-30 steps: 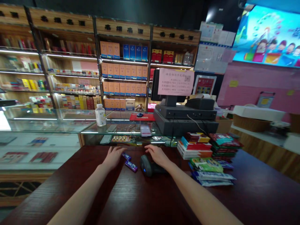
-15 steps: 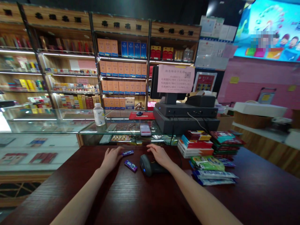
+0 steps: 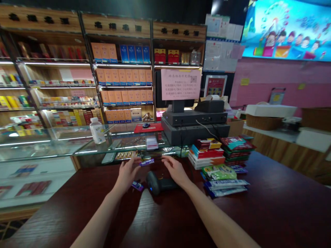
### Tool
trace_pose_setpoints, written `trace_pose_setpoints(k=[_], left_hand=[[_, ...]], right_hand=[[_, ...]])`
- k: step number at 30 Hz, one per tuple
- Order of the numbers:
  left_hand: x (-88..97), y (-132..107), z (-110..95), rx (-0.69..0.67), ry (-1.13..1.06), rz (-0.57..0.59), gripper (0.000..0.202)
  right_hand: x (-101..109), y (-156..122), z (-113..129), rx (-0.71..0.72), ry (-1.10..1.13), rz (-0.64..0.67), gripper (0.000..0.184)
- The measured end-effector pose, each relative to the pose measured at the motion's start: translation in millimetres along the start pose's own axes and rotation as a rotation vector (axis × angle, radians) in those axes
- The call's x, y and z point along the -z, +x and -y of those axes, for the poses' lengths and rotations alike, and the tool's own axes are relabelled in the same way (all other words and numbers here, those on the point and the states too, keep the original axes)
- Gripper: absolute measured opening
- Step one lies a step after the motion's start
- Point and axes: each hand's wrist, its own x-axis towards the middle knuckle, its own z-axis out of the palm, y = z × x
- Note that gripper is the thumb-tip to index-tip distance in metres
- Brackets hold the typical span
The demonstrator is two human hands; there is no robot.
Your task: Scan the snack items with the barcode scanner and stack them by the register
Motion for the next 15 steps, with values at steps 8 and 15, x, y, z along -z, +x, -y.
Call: trace_pose_setpoints(k=[8,15], left_hand=[[-14.5,-8.0,-35.0,-0.058,-0.181,-0.025,0.026],[-15.0,-12.8,-41.4,0.006,-0.291,-0.024,0.025]], right_hand=[[5.4,-13.4,8.1,0.113,0.044,-0.027,0.028],[3.0,-14.2,15.4,0.042,0.126,-0.078,0.022]])
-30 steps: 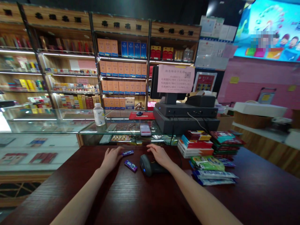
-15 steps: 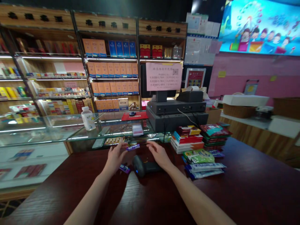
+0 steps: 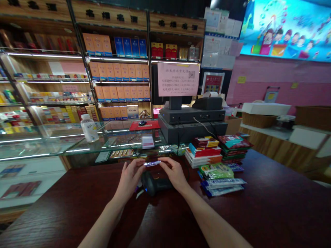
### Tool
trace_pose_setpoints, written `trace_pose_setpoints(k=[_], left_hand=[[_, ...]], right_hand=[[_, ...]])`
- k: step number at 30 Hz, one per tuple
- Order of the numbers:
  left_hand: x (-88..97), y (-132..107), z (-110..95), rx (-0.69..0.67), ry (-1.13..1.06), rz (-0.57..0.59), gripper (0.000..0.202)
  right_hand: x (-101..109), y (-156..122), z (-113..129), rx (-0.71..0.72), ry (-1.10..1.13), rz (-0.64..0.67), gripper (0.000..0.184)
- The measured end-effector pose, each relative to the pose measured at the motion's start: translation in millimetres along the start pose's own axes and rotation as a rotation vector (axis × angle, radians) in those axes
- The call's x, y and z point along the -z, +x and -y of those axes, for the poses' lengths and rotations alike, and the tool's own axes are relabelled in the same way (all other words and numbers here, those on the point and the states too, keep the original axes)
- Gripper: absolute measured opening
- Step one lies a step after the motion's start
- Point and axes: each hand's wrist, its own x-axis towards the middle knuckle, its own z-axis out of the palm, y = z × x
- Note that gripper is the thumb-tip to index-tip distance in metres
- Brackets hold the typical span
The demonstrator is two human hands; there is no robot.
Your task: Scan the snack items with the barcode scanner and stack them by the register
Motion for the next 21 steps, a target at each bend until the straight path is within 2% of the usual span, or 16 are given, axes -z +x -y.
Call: trace_pose_setpoints(k=[5,13,21], left_hand=[[2.4,-5.9,3.2,0.029,-0.007,-0.012,0.027],[6.7,-9.8,6.6,0.061,-0.051,0.032,0.032],[10.4,-12.4,4.8,-0.040,0.099,0.028,0.022]], right_hand=[[-6.5,-3.4,0.5,-0.047,0.105,0.006,0.024],[-8.5,-6.3,2.1,-0.029,0.073,-0.015,0.023],[-8.7,-8.0,2.7,-0.020,0.055,0.012,0.024]])
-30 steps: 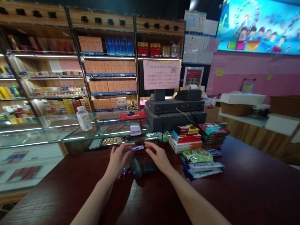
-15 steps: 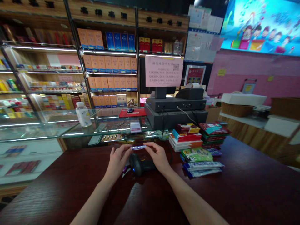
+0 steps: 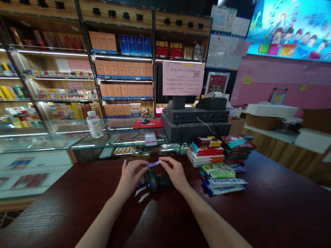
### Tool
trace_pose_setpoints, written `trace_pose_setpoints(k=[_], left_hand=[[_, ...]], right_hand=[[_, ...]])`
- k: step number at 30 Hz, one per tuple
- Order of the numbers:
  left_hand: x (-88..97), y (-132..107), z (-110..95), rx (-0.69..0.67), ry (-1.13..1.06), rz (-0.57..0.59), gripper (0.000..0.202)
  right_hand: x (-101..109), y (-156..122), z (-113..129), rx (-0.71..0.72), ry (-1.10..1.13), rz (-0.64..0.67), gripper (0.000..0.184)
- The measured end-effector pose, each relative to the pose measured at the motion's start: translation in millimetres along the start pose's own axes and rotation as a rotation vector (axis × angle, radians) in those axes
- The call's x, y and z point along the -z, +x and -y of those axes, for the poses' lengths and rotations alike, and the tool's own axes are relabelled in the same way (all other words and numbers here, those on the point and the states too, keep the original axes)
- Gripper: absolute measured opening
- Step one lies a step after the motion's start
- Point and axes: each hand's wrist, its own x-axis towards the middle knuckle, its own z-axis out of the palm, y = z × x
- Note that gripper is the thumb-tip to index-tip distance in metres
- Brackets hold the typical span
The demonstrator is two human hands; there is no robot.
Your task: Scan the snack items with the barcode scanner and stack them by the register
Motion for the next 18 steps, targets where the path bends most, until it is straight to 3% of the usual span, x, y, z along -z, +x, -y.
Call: trace_pose_setpoints(k=[7,9,13,15,18], left_hand=[[7.5,2.0,19.2,0.015,0.048,-0.188,0.022],[11.3,1.3,26.4,0.004,0.111,-0.265,0.019],[17.8,-2.3,41.1,-0.024,0.253,-0.415,0.016],[19.6,-4.0,47.9,-0.029,0.297,-0.464,0.016],[20.5,-5.1,56.6,-0.024,0.319,-0.509,0.016]], right_hand=[[13.9,2.5,-6.5,-0.021,-0.114,0.156,0.045],[24.2,2.0,-6.3,-0.022,-0.236,0.290,0.050],[38.2,-0.6,-6.6,0.017,-0.465,0.574,0.085],[38.6,-1.9,-8.4,0.055,-0.539,0.623,0.088],[34.5,-3.8,-10.5,0.118,-0.585,0.634,0.077]])
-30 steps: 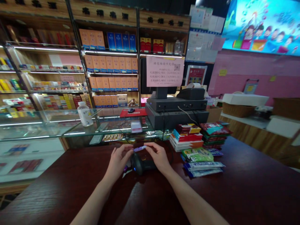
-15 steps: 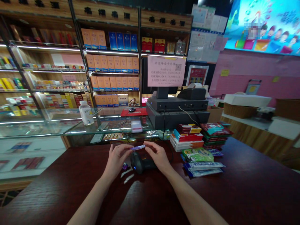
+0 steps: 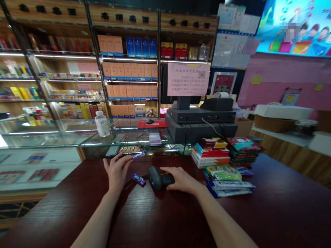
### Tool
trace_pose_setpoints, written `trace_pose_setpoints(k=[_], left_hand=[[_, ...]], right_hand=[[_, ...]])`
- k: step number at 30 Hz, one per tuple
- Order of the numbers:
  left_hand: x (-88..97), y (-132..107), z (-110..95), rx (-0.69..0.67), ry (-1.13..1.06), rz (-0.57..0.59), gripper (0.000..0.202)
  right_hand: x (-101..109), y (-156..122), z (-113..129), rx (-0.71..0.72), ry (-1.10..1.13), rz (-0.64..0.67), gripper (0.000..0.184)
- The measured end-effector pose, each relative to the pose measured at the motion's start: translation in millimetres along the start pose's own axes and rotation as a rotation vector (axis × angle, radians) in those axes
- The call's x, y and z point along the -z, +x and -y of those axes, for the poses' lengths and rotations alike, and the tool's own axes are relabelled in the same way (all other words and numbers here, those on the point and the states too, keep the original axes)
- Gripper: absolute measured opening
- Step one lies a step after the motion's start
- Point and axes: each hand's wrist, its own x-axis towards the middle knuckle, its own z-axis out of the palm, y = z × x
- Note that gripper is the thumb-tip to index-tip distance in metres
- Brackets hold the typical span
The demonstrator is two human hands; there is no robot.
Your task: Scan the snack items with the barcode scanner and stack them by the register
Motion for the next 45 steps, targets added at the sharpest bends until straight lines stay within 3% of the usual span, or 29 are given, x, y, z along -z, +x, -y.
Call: trace_pose_setpoints(k=[5,14,36,45], left_hand=[[-4.7,-1.6,9.5,0.060,-0.018,0.009,0.017],[-10.3,-3.0,19.1,0.091,-0.025,0.024,0.022],[-12.2,-2.8,20.8,0.102,-0.034,0.056,0.020],[-9.9,-3.1,18.2,0.086,-0.039,0.050,0.021]], right_hand=[[-2.3,1.0,7.0,0.060,-0.065,-0.054,0.064],[6.7,5.0,22.3,0.146,0.012,-0.186,0.067],[10.1,4.6,30.7,0.152,0.131,-0.172,0.071],[-1.0,3.8,5.8,0.120,0.039,-0.080,0.073]])
